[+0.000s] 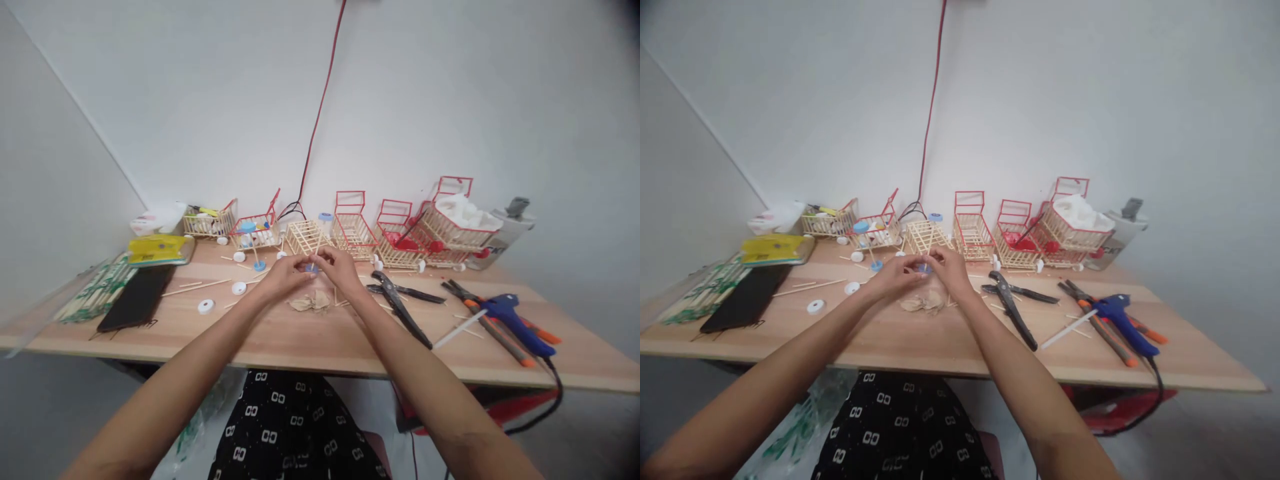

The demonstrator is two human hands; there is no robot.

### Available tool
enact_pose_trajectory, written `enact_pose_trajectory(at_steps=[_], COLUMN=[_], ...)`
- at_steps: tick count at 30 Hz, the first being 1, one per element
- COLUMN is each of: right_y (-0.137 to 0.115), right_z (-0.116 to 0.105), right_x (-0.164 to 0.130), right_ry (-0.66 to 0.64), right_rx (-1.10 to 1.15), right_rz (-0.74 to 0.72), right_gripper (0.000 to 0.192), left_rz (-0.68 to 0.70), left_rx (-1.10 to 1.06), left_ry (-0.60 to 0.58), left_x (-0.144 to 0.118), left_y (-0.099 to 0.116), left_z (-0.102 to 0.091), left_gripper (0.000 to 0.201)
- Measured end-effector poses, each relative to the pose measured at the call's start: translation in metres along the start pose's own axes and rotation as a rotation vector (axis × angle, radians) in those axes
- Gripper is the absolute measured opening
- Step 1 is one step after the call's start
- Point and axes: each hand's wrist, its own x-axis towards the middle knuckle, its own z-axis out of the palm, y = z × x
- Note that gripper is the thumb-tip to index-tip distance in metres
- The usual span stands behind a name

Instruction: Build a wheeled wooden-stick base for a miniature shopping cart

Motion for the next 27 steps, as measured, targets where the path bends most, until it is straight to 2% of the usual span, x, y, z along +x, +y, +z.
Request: enact_pose_trajectory(at_steps=[4, 9, 17, 27], right_y=[0.001, 0.005, 0.003, 0.005], right_z=[-0.002, 0.001, 0.001, 0.007], right_x=[0.002, 0.002, 0.003, 0.0], right_ry=[0.028, 0.011, -0.085, -0.085], right_rx=[-0.003, 0.001, 0.029, 0.041], right_rz=[-0.009, -0.02, -0.033, -0.02], right_gripper=[0.022, 0.021, 0.021, 0.014], left_rz=[-0.017, -0.011, -0.021, -0.02], left_rx=[-0.014, -0.076, -0.135, -0.106], left_ry=[0.074, 0.132, 0.138, 0.126], left_x=[0.0, -0.005, -0.012, -0.015], left_y=[0.006, 0.002, -0.006, -0.005], left_z=[0.005, 0.014, 0.016, 0.015], left_gripper=[0.037, 0.037, 0.041, 0.039])
